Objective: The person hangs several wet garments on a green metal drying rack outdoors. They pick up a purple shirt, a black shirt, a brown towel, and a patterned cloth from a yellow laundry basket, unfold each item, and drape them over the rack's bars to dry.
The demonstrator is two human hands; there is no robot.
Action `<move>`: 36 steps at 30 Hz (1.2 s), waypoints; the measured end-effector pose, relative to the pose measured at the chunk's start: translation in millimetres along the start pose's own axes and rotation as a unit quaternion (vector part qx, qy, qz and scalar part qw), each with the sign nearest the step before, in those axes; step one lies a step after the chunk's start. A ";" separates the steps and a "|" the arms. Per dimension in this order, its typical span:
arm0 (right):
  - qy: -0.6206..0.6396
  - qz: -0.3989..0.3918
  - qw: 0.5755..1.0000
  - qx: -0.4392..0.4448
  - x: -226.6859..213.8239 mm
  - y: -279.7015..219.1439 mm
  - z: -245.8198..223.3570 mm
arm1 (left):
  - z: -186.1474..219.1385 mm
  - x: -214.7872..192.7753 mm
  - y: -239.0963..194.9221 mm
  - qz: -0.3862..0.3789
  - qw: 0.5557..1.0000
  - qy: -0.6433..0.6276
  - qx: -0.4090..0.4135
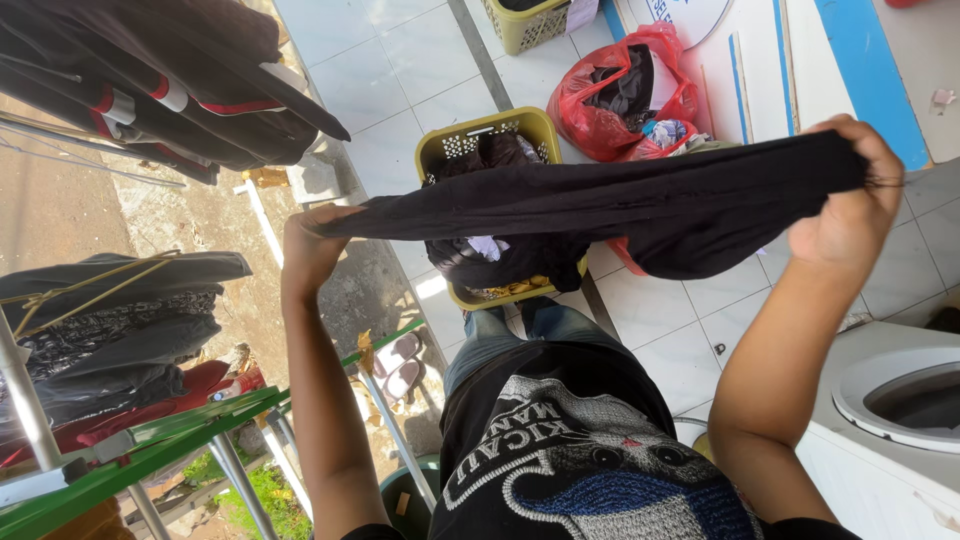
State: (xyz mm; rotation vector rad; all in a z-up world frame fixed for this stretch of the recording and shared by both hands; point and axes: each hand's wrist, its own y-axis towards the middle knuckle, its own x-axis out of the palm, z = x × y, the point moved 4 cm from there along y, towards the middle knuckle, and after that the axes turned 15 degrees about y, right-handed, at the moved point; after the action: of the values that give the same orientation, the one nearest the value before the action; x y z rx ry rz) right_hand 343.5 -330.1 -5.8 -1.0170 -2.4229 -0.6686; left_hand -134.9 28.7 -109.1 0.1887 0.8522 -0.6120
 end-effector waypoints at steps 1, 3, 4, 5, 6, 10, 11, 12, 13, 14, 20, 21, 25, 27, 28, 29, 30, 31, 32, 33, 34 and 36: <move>0.029 0.032 0.999 0.021 -1.3 9.4 14.4 | -8.7 -1.1 -0.9 -0.040 0.998 -0.039 -0.030; 0.006 0.029 0.994 0.103 10.3 39.4 63.8 | -24.6 -5.5 9.9 -0.028 0.996 0.062 -0.055; -0.045 0.021 0.991 0.123 19.7 54.6 89.9 | -34.0 -5.7 15.0 -0.023 0.991 0.113 -0.068; -0.094 0.015 0.985 0.143 27.6 62.3 111.5 | -43.8 -2.5 18.2 -0.028 0.989 0.123 -0.080; -0.246 -0.041 0.962 0.108 35.9 64.2 124.4 | -52.8 5.5 20.8 -0.033 0.987 0.132 -0.091; -0.469 -0.212 0.846 0.139 34.3 46.3 165.0 | -86.8 54.2 12.6 -0.055 0.982 0.089 -0.159; -0.485 -0.236 0.826 0.165 24.2 38.1 173.4 | -90.5 67.5 7.0 -0.054 0.982 0.065 -0.167; -0.500 -0.260 0.804 0.191 11.5 27.5 184.1 | -91.2 80.9 0.1 -0.053 0.982 0.041 -0.175; -0.514 -0.283 0.780 0.216 -3.4 16.6 195.8 | -88.5 100.4 -6.4 -0.092 0.973 -0.051 -0.204; -0.524 -0.296 0.764 0.232 -20.5 3.0 208.2 | -82.7 117.8 -13.3 -0.130 0.954 -0.142 -0.230; -0.665 -0.267 0.668 0.200 -101.0 -62.7 260.1 | -7.8 183.9 -41.6 -0.169 0.820 -0.490 -0.244; -0.679 -0.250 0.663 0.193 -104.8 -67.1 258.7 | 1.9 189.6 -44.0 -0.172 0.818 -0.490 -0.248; -0.645 -0.201 0.724 0.137 -76.5 -66.8 227.4 | 36.6 197.9 -42.7 -0.131 0.817 -0.510 -0.235; -0.595 -0.174 0.779 0.095 -44.6 -66.5 207.2 | 55.6 197.3 -41.1 -0.124 0.807 -0.530 -0.232; -0.536 -0.118 0.824 0.139 -32.5 -66.2 201.9 | 65.5 196.7 -41.2 -0.134 0.808 -0.522 -0.240; -0.472 -0.060 0.861 0.182 -21.7 -66.4 197.2 | 75.2 195.2 -41.8 -0.143 0.809 -0.513 -0.249; -0.402 -0.002 0.888 0.223 -11.8 -67.7 194.1 | 84.8 193.2 -42.5 -0.153 0.810 -0.505 -0.258; -0.291 0.034 0.914 0.279 -0.6 -70.3 195.1 | 95.7 190.4 -41.3 -0.164 0.806 -0.515 -0.242; -0.175 0.069 0.925 0.330 10.3 -73.6 197.1 | 105.7 187.5 -40.4 -0.175 0.802 -0.525 -0.226; -0.056 0.102 0.920 0.375 21.1 -78.1 199.7 | 114.8 185.2 -39.9 -0.186 0.797 -0.534 -0.210; -0.018 0.099 0.913 0.396 30.9 -81.4 199.7 | 121.5 183.9 -40.2 -0.193 0.797 -0.533 -0.210; 0.058 0.092 0.893 0.437 46.3 -89.5 198.8 | 131.2 184.0 -40.5 -0.207 0.796 -0.530 -0.208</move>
State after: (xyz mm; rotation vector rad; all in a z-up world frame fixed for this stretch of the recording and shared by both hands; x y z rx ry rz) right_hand 208.5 -245.7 -161.7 -0.7528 -2.0987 0.4118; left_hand 18.7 -134.7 -158.4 -0.7271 -0.1132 -0.7837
